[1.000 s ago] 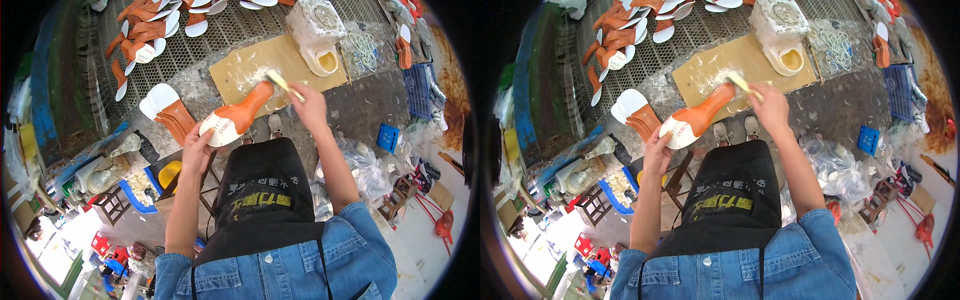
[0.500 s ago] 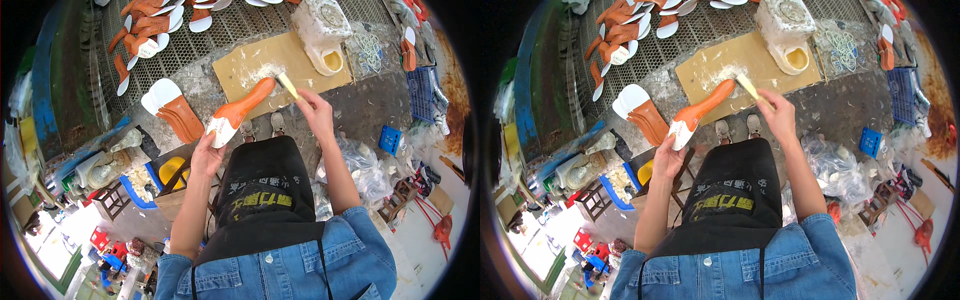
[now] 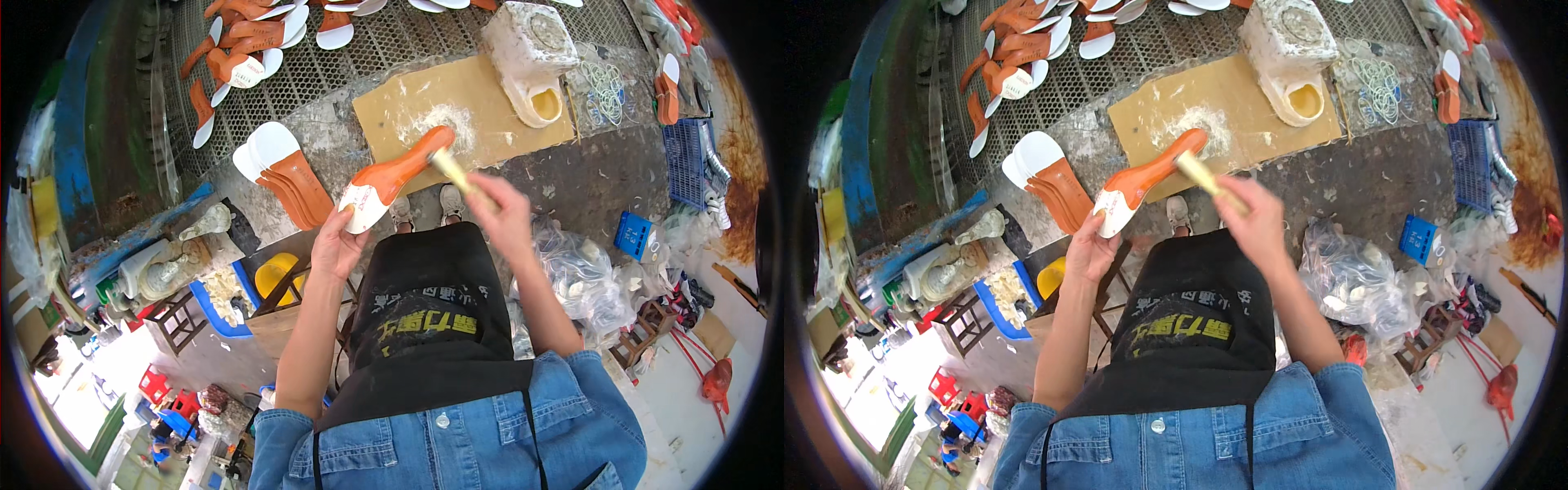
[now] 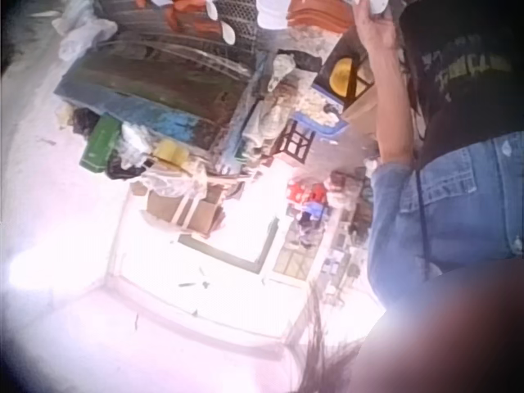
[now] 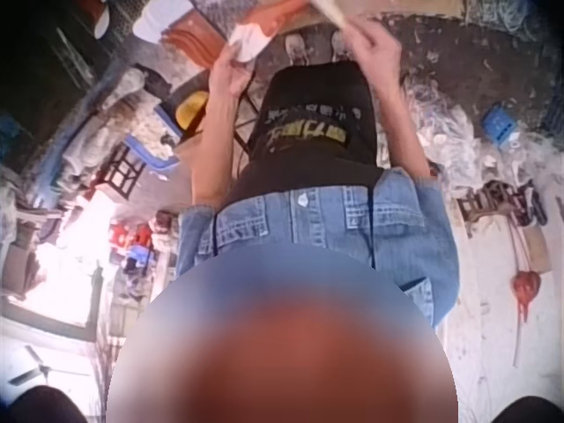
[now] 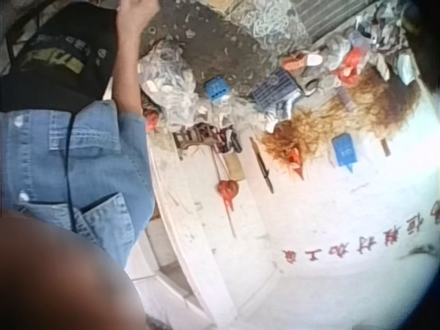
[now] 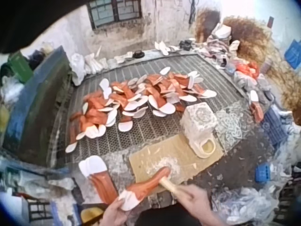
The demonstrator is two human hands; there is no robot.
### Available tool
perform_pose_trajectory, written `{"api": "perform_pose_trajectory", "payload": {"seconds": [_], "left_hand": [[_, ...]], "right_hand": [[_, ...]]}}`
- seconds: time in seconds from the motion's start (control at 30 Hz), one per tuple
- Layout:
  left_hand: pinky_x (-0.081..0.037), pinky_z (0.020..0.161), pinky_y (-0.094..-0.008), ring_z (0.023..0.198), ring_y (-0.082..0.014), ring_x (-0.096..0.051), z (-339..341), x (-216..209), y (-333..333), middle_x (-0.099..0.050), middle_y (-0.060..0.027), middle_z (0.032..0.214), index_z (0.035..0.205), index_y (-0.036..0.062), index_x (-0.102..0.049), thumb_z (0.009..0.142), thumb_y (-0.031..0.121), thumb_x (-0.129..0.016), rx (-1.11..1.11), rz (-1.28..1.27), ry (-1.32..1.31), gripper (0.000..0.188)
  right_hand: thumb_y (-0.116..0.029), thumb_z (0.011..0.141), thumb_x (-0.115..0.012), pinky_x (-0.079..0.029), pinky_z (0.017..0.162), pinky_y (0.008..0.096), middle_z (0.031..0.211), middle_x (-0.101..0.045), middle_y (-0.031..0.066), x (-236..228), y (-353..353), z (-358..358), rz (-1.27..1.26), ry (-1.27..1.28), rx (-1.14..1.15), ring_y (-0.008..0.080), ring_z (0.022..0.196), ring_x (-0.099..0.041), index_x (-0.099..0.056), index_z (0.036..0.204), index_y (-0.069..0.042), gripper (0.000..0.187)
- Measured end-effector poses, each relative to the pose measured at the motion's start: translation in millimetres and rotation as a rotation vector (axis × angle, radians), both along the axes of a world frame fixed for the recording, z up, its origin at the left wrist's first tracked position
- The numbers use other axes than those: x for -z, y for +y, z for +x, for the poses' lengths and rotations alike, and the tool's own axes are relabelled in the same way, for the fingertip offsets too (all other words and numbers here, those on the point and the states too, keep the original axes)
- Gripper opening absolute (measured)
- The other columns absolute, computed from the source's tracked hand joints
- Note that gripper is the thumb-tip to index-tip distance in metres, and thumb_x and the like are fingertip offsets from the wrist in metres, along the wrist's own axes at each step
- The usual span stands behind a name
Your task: Apply adhesive to the surface of shoe insoles using a brush.
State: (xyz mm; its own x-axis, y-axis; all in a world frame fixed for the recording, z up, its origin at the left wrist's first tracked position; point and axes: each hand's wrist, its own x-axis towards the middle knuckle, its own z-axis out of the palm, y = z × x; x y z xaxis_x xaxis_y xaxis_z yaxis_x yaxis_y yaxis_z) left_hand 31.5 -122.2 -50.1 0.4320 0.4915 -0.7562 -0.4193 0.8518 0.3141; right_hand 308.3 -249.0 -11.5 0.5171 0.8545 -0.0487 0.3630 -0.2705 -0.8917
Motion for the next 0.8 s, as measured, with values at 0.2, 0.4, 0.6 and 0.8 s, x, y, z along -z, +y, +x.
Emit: {"api": "perform_pose_trajectory", "payload": {"seconds": [0.2,0.4,0.6,0.8], "left_hand": [[-0.061,0.085,-0.0321,0.108,-0.0191,-0.069,7.0,2.0,-1.4,-0.067,-0.0078,0.123,0.13,0.0071,-0.055,0.097,0.009,-0.059,0.006,-0.023,-0.032,0.034],[-0.058,0.088,-0.0319,0.109,-0.0168,-0.067,3.5,5.0,2.3,-0.067,-0.0051,0.123,0.132,0.0083,-0.055,0.096,0.012,-0.06,-0.019,-0.048,0.05,0.036],[-0.058,0.088,-0.0326,0.109,-0.0171,-0.067,1.4,11.1,7.0,-0.067,-0.0045,0.123,0.133,0.0082,-0.055,0.097,0.013,-0.06,-0.017,-0.079,-0.007,0.037],[-0.062,0.08,-0.0355,0.1,-0.0193,-0.07,21.8,-74.6,56.8,-0.069,-0.0075,0.115,0.128,0.0035,-0.059,0.095,0.01,-0.063,0.439,0.339,0.217,0.034]], "right_hand": [[-0.007,0.086,-0.072,-0.052,0.076,0.0348,0.091,-0.068,0.0141,34.5,1.8,15.6,-0.058,-0.078,0.249,0.0284,0.083,-0.067,-0.071,0.114,-0.005,0.028],[-0.009,0.087,-0.073,-0.05,0.075,0.0309,0.089,-0.066,0.0109,1.1,3.1,-8.3,-0.073,-0.131,-0.066,0.0218,0.08,-0.065,-0.071,0.116,-0.005,0.029],[-0.012,0.087,-0.072,-0.052,0.078,0.0351,0.094,-0.067,0.0165,11.3,13.2,25.7,-0.067,-0.223,0.11,0.0304,0.086,-0.067,-0.071,0.116,-0.006,0.029],[-0.009,0.086,-0.073,-0.051,0.076,0.0324,0.09,-0.066,0.0129,21.1,0.8,49.8,-0.106,-0.211,0.148,0.0258,0.081,-0.066,-0.07,0.115,-0.005,0.029]]}}
